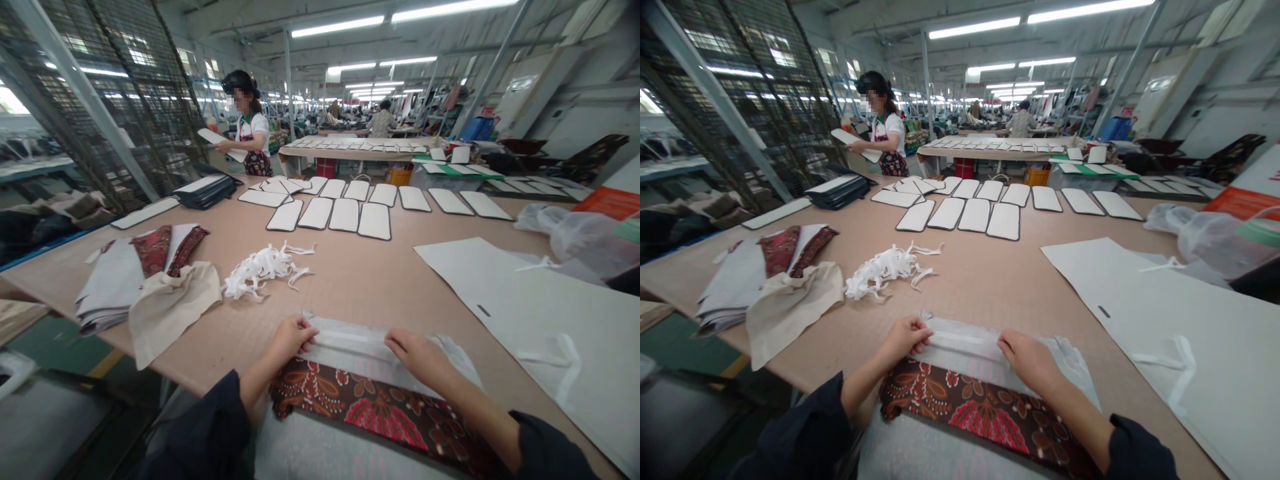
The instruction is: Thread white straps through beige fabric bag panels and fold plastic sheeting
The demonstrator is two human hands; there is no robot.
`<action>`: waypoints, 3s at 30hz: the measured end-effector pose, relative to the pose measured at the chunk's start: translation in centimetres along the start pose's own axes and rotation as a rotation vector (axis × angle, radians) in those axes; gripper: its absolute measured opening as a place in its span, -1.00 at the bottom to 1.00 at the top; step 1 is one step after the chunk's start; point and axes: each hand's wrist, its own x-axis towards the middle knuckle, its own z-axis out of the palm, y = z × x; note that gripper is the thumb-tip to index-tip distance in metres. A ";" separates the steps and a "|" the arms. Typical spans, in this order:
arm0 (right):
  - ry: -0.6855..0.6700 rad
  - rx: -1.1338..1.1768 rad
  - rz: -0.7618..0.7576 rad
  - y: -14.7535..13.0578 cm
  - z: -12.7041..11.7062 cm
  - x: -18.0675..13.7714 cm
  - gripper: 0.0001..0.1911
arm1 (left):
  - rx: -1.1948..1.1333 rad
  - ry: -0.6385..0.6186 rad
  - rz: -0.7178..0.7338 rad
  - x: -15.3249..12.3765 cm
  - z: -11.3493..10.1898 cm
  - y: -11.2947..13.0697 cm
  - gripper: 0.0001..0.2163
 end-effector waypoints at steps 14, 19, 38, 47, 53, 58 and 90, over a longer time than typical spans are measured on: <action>-0.049 0.031 0.148 0.7 2.9 3.0 -0.77 | 0.410 0.061 0.078 3.5 -1.3 -1.2 -0.92; -0.046 0.020 0.167 1.0 3.3 3.3 -0.77 | 0.566 0.087 0.106 3.8 -1.4 -1.1 -0.91; -0.065 -0.095 0.254 0.3 2.7 3.7 -0.78 | 1.378 0.096 0.582 0.8 1.0 0.9 -0.81; -0.088 -0.120 0.251 0.1 2.4 3.9 -0.77 | 1.582 -0.098 0.547 -1.1 2.4 2.4 -0.55; -0.080 -0.148 0.231 0.0 2.5 4.0 -0.77 | 1.641 -0.148 0.454 -1.4 3.8 3.8 -0.57; -0.057 -0.158 0.209 -0.1 2.6 3.9 -0.75 | 1.426 -0.164 0.738 -1.2 8.0 4.7 -0.74; 0.040 0.063 0.474 13.6 -0.9 -2.2 -0.88 | 1.522 -0.247 0.723 -0.6 14.3 6.3 -0.61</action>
